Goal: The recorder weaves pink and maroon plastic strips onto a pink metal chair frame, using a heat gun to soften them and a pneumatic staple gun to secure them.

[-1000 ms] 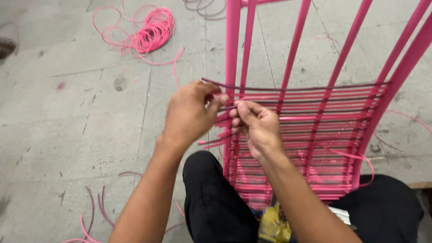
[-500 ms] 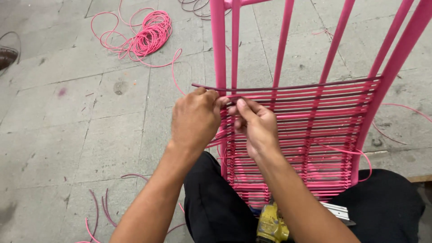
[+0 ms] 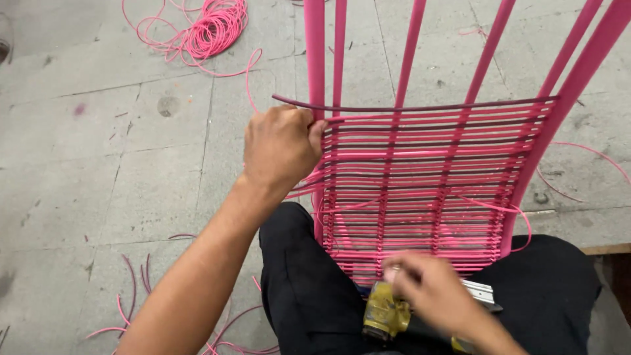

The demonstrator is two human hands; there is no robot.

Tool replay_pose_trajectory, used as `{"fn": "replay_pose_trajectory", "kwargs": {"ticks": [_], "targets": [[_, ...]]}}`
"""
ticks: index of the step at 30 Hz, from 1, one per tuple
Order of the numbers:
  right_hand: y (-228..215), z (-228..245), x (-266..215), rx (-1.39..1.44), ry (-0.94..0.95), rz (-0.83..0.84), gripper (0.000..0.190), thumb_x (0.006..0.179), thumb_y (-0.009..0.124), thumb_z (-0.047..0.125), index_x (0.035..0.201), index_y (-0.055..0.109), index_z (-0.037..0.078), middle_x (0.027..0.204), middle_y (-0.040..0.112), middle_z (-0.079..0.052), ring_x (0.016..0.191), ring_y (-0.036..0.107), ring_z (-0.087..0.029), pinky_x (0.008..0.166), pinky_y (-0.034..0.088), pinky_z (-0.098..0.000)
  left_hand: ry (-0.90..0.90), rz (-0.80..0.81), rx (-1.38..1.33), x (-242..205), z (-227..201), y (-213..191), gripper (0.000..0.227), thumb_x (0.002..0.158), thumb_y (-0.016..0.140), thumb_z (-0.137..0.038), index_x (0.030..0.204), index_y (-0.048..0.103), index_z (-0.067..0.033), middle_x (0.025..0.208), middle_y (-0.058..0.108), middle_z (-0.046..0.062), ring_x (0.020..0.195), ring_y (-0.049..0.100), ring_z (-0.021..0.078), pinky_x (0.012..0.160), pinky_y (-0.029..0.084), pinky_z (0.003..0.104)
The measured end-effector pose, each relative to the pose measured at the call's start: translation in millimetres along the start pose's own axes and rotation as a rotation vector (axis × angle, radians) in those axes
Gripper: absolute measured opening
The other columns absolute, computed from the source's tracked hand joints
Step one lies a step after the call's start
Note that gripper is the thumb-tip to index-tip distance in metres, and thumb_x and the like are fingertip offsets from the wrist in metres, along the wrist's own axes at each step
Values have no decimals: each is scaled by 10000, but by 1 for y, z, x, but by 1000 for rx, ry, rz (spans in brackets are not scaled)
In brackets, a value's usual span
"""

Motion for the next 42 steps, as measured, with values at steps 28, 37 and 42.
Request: {"fn": "replay_pose_trajectory", "kwargs": {"ticks": [28,37,42], "targets": [[10,59,29,267,-92,-160,206,900,745,144,917,638,-31,615,634,-41,526,621,-131,485,521,-319,-44,73,-110,6,12,3,251,868,725,-270,783,740,-34,753,709,194,643,690,410,609,538,539],[33,86,49,384,-345,-140,76,961,634,98,989,591,42,603,576,-20,507,572,-125,475,491,-296,-49,110,-116,8,14,2,257,864,724,-272,770,741,-34,719,710,175,616,694,397,577,541,530],[33,99,51,287,-346,-168,190,947,636,121,787,579,35,549,569,-17,457,553,-120,435,478,-293,-23,95,-128,8,15,5,265,875,722,-263,759,732,-25,722,707,174,617,699,382,577,546,519]]}}
Point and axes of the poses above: each hand's wrist, its own x-axis towards the middle knuckle, its own y-axis out of the palm, z = x × y, the point moved 9 cm from there along x, towards the middle knuckle
